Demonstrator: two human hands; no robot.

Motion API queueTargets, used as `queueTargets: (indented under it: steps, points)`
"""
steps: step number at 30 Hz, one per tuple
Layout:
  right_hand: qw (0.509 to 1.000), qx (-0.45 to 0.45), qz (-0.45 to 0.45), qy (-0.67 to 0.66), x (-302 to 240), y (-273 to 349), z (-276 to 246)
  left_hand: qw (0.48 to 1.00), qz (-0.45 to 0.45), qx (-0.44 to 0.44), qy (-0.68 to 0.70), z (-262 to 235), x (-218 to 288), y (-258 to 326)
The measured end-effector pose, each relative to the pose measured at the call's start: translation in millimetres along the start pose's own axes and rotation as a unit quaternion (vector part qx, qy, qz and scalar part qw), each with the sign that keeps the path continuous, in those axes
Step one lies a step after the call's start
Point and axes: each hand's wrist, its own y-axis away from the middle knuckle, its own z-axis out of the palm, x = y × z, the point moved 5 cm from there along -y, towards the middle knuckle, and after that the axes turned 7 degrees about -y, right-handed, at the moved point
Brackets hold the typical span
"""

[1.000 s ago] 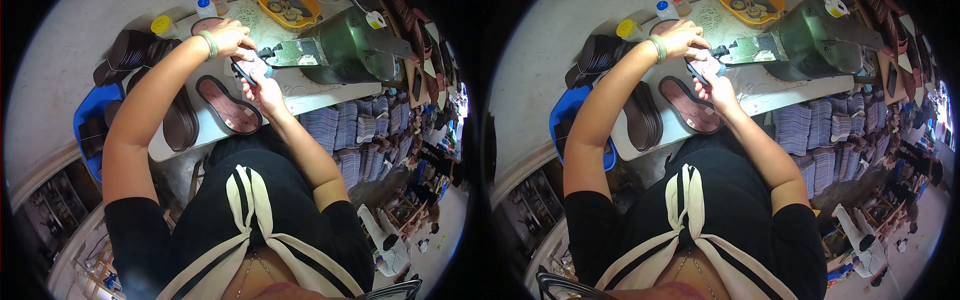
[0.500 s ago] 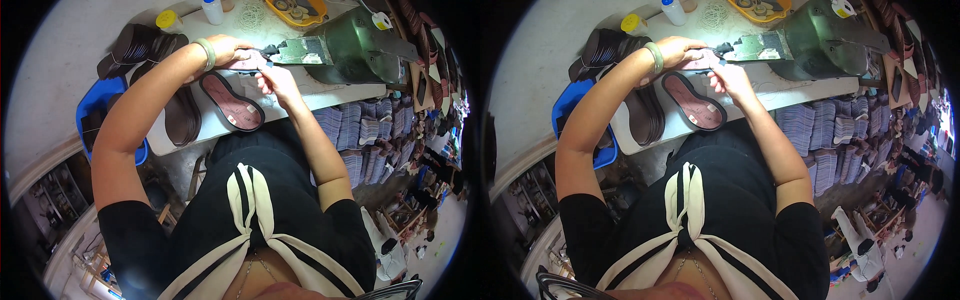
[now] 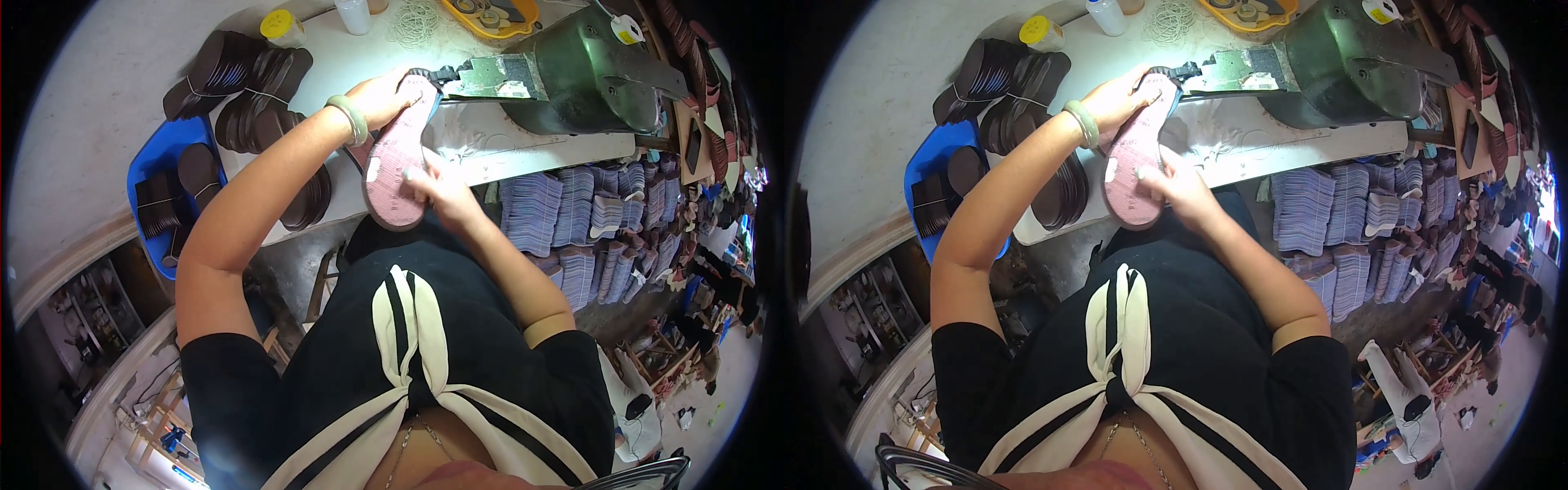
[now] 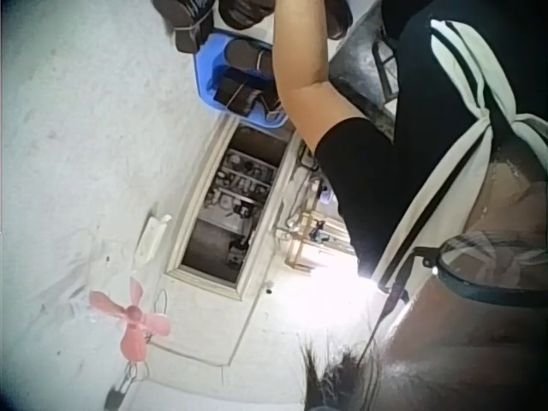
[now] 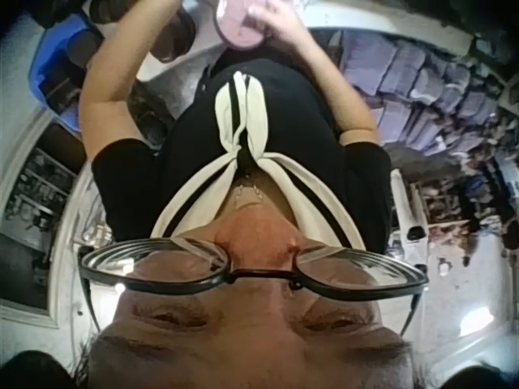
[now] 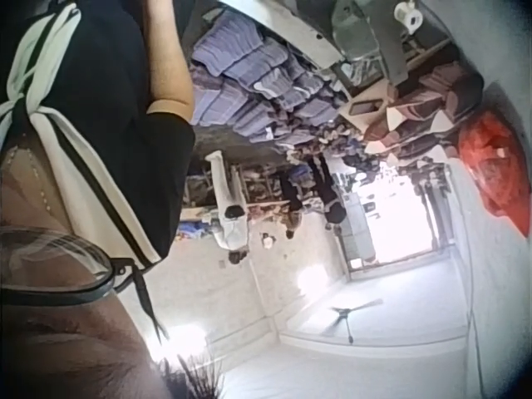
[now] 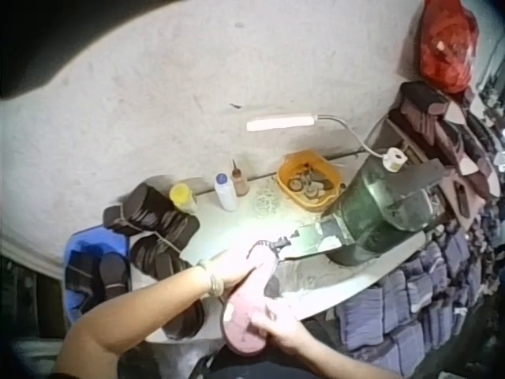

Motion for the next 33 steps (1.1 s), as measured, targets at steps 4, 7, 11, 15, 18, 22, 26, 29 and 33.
queueTargets:
  steps: [4,7,11,15,18,22,26,29,33]
  points:
    - [0.996,0.054,0.001,-0.073,-1.7,32.0,-14.6,0.998,-0.013,0.032,-0.056,-5.9,16.6,7.8]
    - [0.993,0.080,-0.007,-0.083,-5.3,34.2,-38.8,0.997,-0.011,0.073,-0.018,-4.2,13.3,4.4]
    - [0.991,0.074,-0.023,-0.109,-10.8,22.2,-56.3,0.993,-0.066,0.077,-0.057,-12.8,22.1,2.2]
    - [0.991,0.084,-0.045,-0.094,-14.7,10.5,-62.7,0.985,-0.067,0.121,-0.099,-19.2,13.9,-9.1]
    - [0.991,0.076,-0.067,-0.091,-19.3,3.7,-64.0,0.987,-0.071,0.118,-0.082,-22.4,9.9,-15.6]
    - [0.991,0.087,-0.091,-0.048,-20.5,-5.9,-72.2,0.983,-0.052,0.155,-0.088,-27.3,7.7,-20.0]
    - [0.990,0.087,-0.097,-0.057,-21.2,-14.0,-72.2,0.978,-0.041,0.176,-0.108,-34.0,2.9,-31.0]
    - [0.989,0.097,-0.094,-0.056,-20.2,-20.8,-73.8,0.978,-0.041,0.178,-0.105,-37.8,-4.4,-40.3]
    - [0.993,0.102,-0.056,-0.014,-17.3,-27.1,-79.6,0.974,-0.031,0.199,-0.103,-43.3,-11.8,-50.5]
